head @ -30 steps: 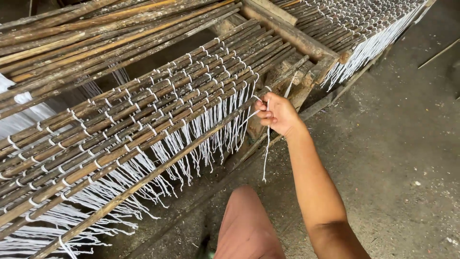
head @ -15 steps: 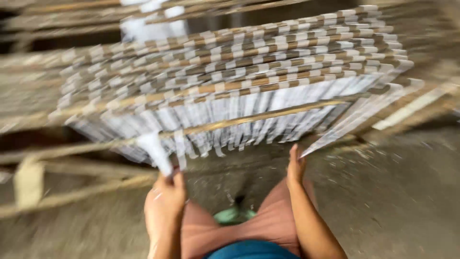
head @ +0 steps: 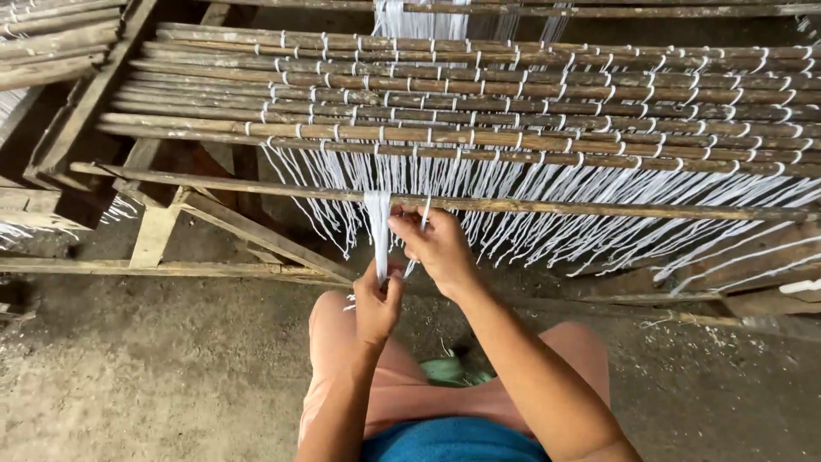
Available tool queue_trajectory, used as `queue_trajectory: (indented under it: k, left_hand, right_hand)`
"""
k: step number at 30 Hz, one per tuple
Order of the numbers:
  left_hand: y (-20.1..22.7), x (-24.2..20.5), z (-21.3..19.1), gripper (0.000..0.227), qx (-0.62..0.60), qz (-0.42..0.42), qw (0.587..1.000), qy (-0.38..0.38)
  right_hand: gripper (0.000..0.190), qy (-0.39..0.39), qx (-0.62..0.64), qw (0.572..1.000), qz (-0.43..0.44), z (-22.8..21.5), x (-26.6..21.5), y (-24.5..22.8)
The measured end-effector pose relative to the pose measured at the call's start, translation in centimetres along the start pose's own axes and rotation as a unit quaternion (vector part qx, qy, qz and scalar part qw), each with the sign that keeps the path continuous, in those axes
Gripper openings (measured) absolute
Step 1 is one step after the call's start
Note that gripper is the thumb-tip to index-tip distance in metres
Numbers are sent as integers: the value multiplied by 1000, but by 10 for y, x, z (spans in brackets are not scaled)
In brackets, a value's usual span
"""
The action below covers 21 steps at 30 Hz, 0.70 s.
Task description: Looping and tying white threads onto horizontal wooden sticks arranged in a frame.
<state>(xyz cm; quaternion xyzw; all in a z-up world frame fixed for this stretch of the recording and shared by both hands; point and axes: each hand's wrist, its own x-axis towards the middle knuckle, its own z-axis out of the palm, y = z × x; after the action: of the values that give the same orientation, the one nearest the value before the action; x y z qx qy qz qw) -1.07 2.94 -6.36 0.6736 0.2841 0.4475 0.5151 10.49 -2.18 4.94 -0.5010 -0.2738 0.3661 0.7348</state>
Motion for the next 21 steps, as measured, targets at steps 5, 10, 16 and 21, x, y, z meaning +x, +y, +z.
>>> queue_trajectory:
  k: [5,10,16,21]
  left_hand:
    - [65,26,-14,24,-23,-16,996,-79]
    - [83,39,1,24,-221,3,975,-23]
    - [88,35,13,19,-224,-18,974,40]
    - [66,31,5,14,-101,25,991,79]
  right_hand:
    - [7,19,-71,996,-45,14,0,-10]
    - [4,17,-65,996,-51,1,-2,-5]
    - [9,1,91,996,-9,-19,-4,-21]
    - [16,-83,168,974,130,-28,-13,-60]
